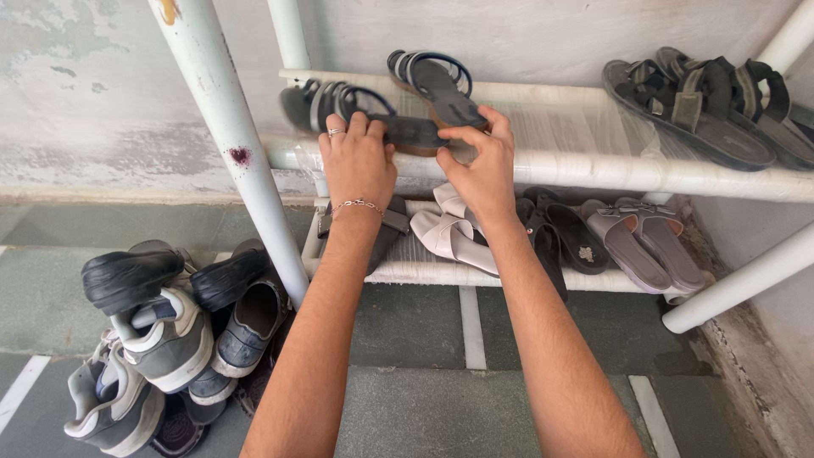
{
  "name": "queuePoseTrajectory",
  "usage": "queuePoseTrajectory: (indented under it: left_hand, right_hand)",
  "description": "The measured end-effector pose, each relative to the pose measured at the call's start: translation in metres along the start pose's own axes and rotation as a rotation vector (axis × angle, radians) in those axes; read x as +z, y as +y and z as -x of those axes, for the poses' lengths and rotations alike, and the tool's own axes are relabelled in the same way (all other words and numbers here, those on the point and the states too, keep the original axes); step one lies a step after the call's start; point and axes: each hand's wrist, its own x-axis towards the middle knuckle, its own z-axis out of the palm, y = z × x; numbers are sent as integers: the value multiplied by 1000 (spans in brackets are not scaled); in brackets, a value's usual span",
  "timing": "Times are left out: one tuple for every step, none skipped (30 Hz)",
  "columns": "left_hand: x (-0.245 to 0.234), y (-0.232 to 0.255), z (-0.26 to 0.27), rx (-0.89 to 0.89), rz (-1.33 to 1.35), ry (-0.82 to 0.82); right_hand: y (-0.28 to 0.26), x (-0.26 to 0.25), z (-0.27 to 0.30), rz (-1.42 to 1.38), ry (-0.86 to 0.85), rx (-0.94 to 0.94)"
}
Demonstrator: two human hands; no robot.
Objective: The person repeatedly picks up various shoes and sandals from a white shoe rack and places them on the floor. The footwear includes sneakers, slides, and sandals. The person handles each item individually and stacks them on the floor.
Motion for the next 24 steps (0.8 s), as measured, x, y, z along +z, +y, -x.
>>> queuePoseTrajectory:
  left_hand:
    - [-10, 0, -1, 32, 38, 19]
    - [-18, 2, -3, 64, 75, 38]
    - [-27, 2, -4, 94, 108, 56]
    - [-35, 3, -4, 100, 113, 23]
    - [-41, 6, -6, 108, 119, -8]
    - [-45, 8, -7, 116, 124, -38]
    - [-49, 8, -7, 115, 131, -41]
    - [-50, 9, -7, 115, 138, -44]
    - [-52, 8, -5, 110, 144, -46]
    - [-52, 7, -4, 111, 138, -48]
    - [-52, 7, -4, 112, 133, -48]
    - [-53, 6, -4, 113, 128, -47]
    - [-54, 5, -5, 116, 136, -44]
    - [-56, 4, -5, 119, 144, -41]
    - [-58, 3, -4, 120, 151, -41]
    - [-61, 0, -4, 112, 187, -46]
    - [-64, -1, -6, 110, 223, -53]
    - [-68, -2, -8, 107, 260, -59]
    - [-72, -3, -9, 104, 301, -32]
    - [-77, -2, -11, 101, 342, -4]
    - [-82, -1, -12, 94, 384, 23]
    - [-87, -1, -13, 107, 405, 49]
    - [-92, 0, -15, 120, 428, 76]
    - [-98, 1, -16, 133, 450, 103]
  right_hand:
    - [-5, -3, -1, -28, 43, 10]
    - [-9, -7, -3, -57, 86, 21]
    - [-14, -8, -4, -89, 126, 31]
    - [-17, -10, -5, -71, 116, 71]
    - [-19, -11, -7, -53, 109, 108]
    - [-20, -11, -10, -34, 102, 145]
    - [-19, -10, -11, -41, 83, 155]
    - [-18, -7, -12, -48, 64, 165]
    - [-17, -3, -11, -55, 40, 173]
    - [-16, 0, -9, -32, 47, 143]
    - [-16, 3, -7, -8, 54, 111]
    - [-15, 5, -7, 16, 62, 79]
    - [-16, 6, -8, 28, 68, 86]
    - [-17, 6, -9, 41, 74, 93]
    - [-19, 7, -9, 51, 78, 102]
    - [-22, 6, -10, 63, 112, 66]
    - [-26, 3, -14, 75, 150, 32]
    - [-31, 0, -17, 87, 188, -1]
    - [-37, -5, -21, 73, 193, -38]
    - [-45, -11, -25, 60, 197, -76]
    - [-54, -18, -29, 47, 197, -115]
    - [-64, -25, -34, 7, 99, -85]
    - [-75, -34, -40, -30, 1, -56]
    - [-87, -43, -44, -67, -98, -28]
